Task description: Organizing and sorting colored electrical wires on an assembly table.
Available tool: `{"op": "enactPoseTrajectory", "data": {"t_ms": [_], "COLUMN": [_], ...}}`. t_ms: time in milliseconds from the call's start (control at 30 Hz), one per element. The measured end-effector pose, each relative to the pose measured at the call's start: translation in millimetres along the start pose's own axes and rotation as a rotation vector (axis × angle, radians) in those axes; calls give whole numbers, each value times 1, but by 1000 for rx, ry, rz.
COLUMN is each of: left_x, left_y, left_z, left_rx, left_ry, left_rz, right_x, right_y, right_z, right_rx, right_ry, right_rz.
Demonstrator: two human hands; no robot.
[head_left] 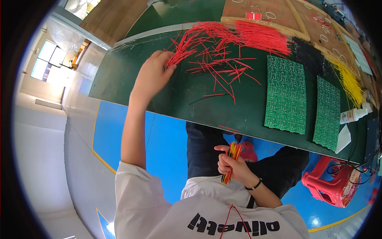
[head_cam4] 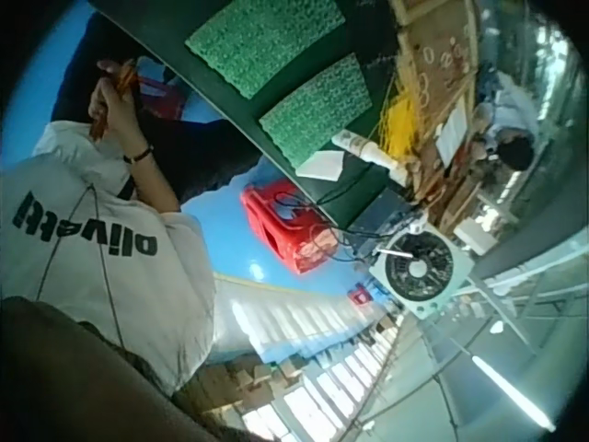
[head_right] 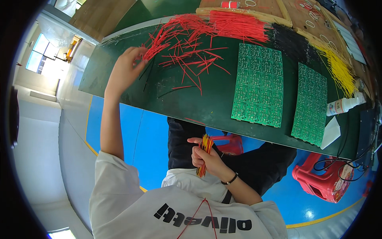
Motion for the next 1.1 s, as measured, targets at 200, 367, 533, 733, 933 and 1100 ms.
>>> {"op": "enactPoseTrajectory", "data": {"t_ms": [200,367,533,733,933,1100], "left_x": [-8,10,5,34,36,43], "left_y": [-78,-148,-174,-151,-154,-150], "left_z": [35,89,123,119,118,131], "left_rx": [-122,-282,-609,-586,-551,-634], "left_ry": [-55,-98,-145,-252,-181,-365], "left_rz": [123,487,279,466,443,486], "right_x": [0,2,-5,-16,-11,-11], "right_y": [2,0,2,4,1,0], "right_z": [-11,-17,-31,-42,-46,-47], "right_rx": [49,97,179,248,252,263], "right_ry": [66,126,183,165,201,174], "right_rz": [10,22,-19,-43,-19,-22]}}
Point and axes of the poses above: each hand's wrist, its own y-axis away from the middle knuckle, its own z-axis out of the palm, x = y × z, the point moved 10 cm from there along -y, towards the middle knuckle, and after that the axes turned 8 degrees about z, right-handed, at the moved point
